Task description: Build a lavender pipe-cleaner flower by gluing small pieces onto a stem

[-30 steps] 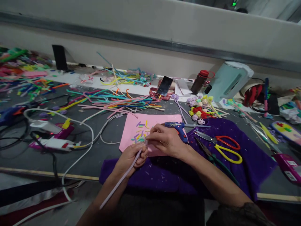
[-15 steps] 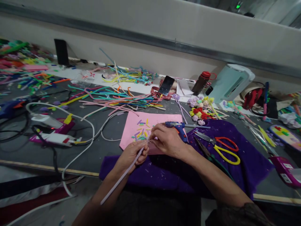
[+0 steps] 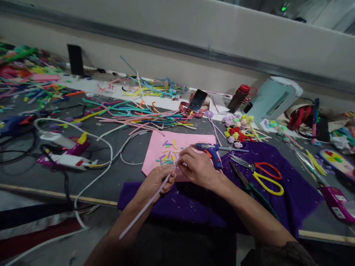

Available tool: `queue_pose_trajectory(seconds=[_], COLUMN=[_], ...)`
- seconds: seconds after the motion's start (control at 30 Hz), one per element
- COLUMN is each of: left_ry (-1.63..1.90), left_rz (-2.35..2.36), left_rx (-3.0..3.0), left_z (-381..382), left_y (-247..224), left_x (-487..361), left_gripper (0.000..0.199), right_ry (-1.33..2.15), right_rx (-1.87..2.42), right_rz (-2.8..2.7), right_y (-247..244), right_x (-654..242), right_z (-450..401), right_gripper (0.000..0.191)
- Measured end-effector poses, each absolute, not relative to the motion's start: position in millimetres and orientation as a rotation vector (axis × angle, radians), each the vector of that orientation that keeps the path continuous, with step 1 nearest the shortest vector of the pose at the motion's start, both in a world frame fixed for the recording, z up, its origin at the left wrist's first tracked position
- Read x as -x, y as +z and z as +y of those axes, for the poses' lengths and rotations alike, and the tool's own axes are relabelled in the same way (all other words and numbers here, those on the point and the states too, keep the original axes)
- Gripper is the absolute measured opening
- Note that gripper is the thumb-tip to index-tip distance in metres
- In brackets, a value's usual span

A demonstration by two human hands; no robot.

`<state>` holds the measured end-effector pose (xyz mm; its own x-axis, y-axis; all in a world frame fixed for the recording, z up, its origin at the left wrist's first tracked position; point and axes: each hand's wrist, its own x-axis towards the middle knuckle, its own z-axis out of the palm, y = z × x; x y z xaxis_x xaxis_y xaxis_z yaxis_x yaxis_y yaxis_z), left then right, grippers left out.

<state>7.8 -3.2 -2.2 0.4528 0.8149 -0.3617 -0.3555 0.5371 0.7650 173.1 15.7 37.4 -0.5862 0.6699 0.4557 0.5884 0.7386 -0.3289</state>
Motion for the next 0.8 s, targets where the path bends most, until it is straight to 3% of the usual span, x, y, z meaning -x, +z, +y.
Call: queue_pose_trajectory(seconds=[0.3,0.47,0.63,0.8], left_ry=[0.857,0.924,1.107,1.101], left_rz=[0.739,0.632,0.592,0.616], left_rx=[-0.600,-0.498,-0.430,-0.482], left_z=[-4,-4,-3,-4], left_y=[-1,-1,0,-2], left_x=[-4,-1,0,1], left_gripper=[0.026,0.026,0.024,0.024], right_ry=[0.298,0.616,1.004,1.112], right_rx=[0.952,1.069,1.119,1.073], right_rz=[-2.118,-1.691,-1.646,-1.521], right_y=[51,41,27,31], right_x=[-186,-174,-149,-145], right_z=[14,1,-7,0], right_gripper=[0.021,0.005,0.012,0.010])
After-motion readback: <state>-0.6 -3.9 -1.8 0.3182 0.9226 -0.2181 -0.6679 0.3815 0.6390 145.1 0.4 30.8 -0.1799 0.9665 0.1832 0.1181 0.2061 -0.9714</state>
